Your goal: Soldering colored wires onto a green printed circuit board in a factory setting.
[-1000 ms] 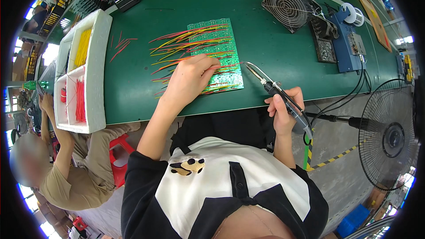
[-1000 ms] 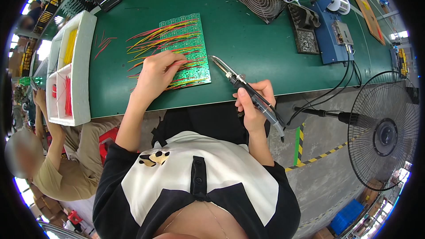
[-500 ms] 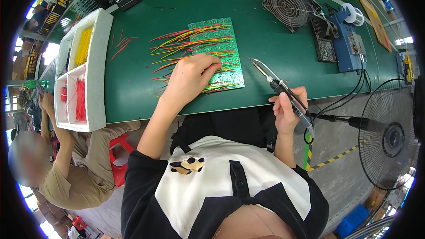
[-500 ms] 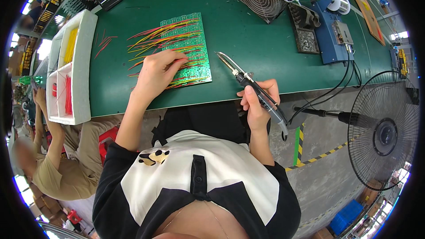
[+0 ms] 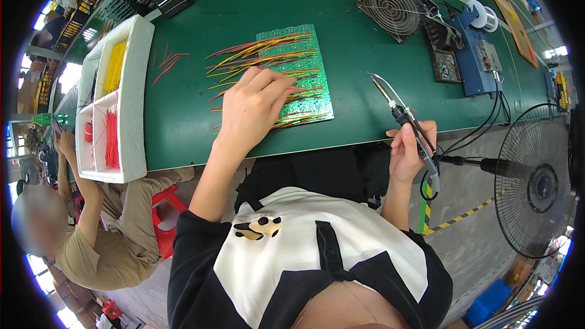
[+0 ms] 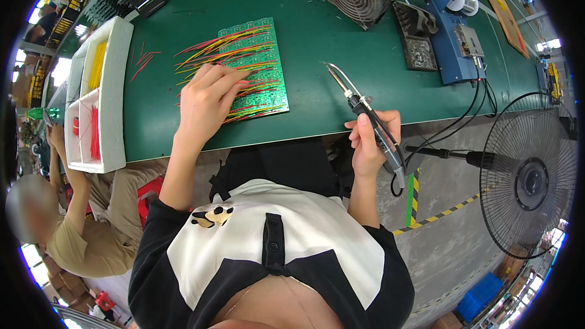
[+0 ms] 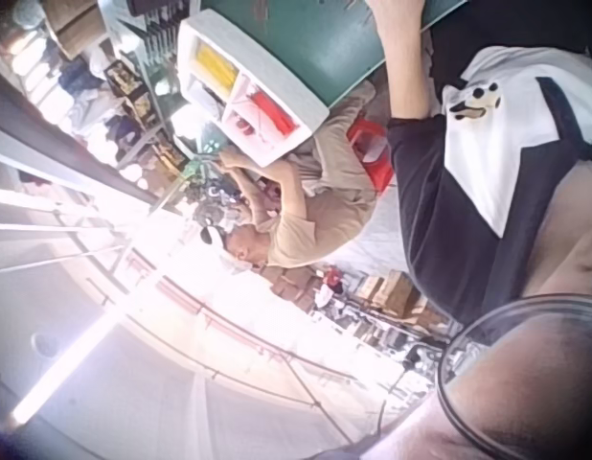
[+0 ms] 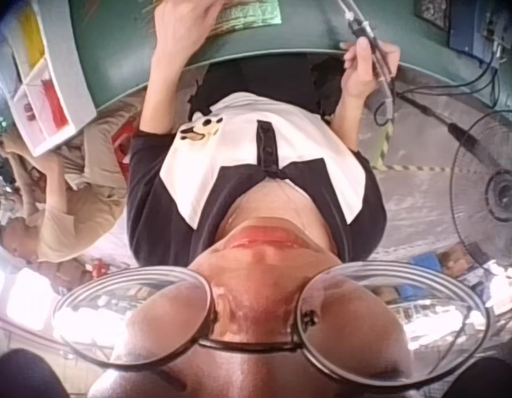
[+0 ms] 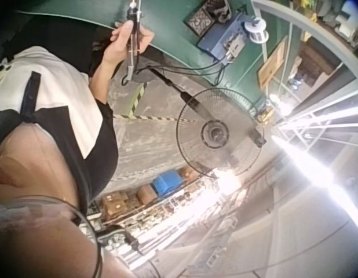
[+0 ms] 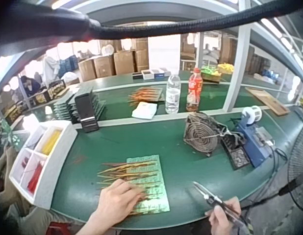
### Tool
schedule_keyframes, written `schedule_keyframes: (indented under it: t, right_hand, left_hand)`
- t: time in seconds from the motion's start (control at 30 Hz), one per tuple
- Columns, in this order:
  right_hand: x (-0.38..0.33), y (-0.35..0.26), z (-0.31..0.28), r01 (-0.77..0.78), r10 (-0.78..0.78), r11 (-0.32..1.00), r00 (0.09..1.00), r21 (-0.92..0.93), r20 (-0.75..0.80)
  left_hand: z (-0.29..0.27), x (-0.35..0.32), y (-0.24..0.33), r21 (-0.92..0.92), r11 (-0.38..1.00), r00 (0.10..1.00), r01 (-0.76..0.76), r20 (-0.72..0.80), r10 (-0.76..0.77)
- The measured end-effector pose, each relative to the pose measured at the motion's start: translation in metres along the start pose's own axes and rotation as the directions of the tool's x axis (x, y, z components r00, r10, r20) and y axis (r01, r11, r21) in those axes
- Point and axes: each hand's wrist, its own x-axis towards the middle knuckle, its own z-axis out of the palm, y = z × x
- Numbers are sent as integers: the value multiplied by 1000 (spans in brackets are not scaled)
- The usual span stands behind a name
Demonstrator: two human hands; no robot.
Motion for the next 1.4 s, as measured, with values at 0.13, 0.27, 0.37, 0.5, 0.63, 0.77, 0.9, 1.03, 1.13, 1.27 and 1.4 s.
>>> schedule_keyframes:
  t: [0.13, 0.27, 0.37, 0.5, 0.63, 0.77, 0.9, 1.03, 1.13, 1.27, 1.4]
  right_hand:
    - [1, 0, -3, 7, -7, 1000, 1000, 5, -23]
    - [2, -1, -6, 12, -12, 1000, 999, -7, -34]
    - [5, 1, -6, 26, -28, 999, 999, -43, -40]
    - [9, 4, -7, 60, -74, 988, 993, -143, -89]
    - [11, 5, -4, 62, -89, 972, 990, -225, -110]
    - [12, 7, -3, 88, -114, 972, 988, -220, -109]
    - [12, 7, -3, 79, -101, 977, 990, -198, -103]
    - [7, 8, -8, 52, -67, 984, 995, -171, -79]
    - [6, 10, -11, 58, -67, 985, 997, -164, -48]
    - [3, 7, -9, 43, -49, 990, 998, -131, -39]
    - [-2, 8, -11, 3, -2, 993, 1000, -115, 7]
  left_hand:
    - [-14, -10, 8, -39, 976, 975, 216, 62, -214]
    - [-20, -14, 24, -130, 957, 962, 259, 125, -243]
    - [-12, -21, 23, -279, 904, 945, 323, 145, -293]
    - [-8, -19, 25, -366, 872, 946, 324, 109, -306]
    - [-3, -17, 33, -345, 880, 945, 327, 94, -314]
    - [11, -28, 32, -311, 885, 937, 347, 79, -340]
    - [19, -34, 34, -349, 884, 946, 311, 25, -322]
    - [20, -35, 31, -275, 933, 971, 232, 10, -239]
    - [14, -32, 33, -187, 952, 970, 244, 43, -240]
    - [21, -36, 23, -107, 982, 988, 156, 13, -156]
    - [31, -39, 20, -172, 978, 979, 118, -146, -143]
